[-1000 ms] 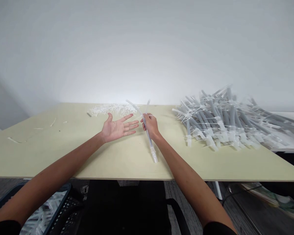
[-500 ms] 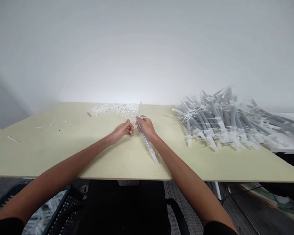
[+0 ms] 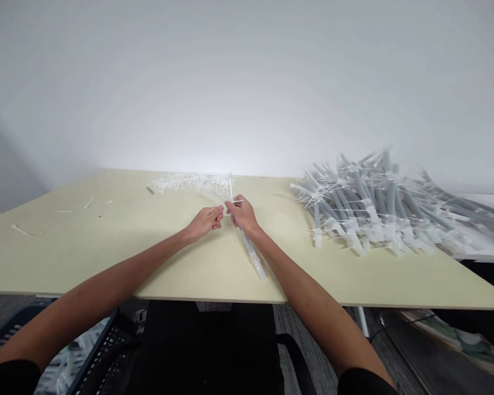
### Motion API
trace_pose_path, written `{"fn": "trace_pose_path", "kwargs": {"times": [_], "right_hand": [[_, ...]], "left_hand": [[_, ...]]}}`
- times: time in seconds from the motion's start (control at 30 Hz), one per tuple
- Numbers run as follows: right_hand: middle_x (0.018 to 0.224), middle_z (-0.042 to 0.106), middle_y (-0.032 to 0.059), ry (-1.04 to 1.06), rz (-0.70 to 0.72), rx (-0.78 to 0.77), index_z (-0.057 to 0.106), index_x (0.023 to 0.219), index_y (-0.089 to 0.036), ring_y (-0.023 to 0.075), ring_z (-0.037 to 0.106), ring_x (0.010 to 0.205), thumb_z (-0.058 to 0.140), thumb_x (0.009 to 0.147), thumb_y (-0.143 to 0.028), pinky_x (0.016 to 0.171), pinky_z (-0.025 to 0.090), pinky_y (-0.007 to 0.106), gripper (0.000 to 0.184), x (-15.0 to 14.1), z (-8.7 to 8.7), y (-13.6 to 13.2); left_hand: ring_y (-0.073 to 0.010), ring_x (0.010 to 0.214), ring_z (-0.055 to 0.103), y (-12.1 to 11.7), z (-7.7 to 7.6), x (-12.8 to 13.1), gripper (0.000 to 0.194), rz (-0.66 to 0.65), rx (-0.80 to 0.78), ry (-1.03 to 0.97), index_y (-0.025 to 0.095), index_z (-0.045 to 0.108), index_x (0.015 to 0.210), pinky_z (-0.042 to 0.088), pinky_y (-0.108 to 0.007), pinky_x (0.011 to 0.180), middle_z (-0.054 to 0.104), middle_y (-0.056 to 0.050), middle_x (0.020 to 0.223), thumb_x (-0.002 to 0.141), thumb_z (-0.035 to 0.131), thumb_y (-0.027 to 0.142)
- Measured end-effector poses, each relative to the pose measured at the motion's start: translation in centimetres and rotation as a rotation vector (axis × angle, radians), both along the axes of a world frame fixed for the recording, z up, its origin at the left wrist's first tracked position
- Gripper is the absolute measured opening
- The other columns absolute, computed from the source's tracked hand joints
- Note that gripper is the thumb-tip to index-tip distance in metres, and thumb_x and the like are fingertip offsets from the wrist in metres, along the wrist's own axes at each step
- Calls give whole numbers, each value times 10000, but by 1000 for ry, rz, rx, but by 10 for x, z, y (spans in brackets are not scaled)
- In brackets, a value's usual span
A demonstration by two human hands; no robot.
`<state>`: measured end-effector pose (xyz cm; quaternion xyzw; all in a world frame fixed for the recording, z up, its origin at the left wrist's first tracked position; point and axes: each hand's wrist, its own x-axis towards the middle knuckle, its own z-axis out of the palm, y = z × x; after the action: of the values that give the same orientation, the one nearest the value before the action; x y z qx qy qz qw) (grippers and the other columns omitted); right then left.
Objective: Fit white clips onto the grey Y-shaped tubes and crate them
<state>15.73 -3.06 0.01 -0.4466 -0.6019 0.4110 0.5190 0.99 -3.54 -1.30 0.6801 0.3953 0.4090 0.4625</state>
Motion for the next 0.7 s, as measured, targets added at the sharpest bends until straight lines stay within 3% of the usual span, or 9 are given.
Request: {"fn": "trace_pose_path", "kwargs": {"times": [0.1,0.2,0.43,0.7], "right_hand": [[623,566,-34,-42,-19,77,435,741,-197,52,419,358,560,781,-452,299,301,177,287,0,1,-3],[592,562,-25,-47,11,76,482,769,-186,59,434,360,499,816,-493,329,338,186,310,0,5,-5],[632,579,-8,53,54,70,522,821,-182,70,454,366,467,827,-521,319,332,199,344,-3,8,-7],[584,575,-2,-51,47,81,594,770,-155,71,445,351,454,825,-532,354,355,211,406,-7,11,-14]], "left_hand": [[-108,487,438,-1,2,-1,441,-35,-24,-67,171,460,620,408,-282,606,378,36,485,840,394,548],[-120,564,482,0,5,-2,472,-59,-79,-138,148,539,713,420,-290,629,477,-5,593,823,407,587],[-132,690,527,1,8,-3,445,15,-86,-231,153,546,843,440,-306,688,538,-33,776,777,503,591],[-132,723,531,2,10,-2,379,4,-10,-284,152,533,768,437,-301,721,567,-39,789,782,531,531]]}}
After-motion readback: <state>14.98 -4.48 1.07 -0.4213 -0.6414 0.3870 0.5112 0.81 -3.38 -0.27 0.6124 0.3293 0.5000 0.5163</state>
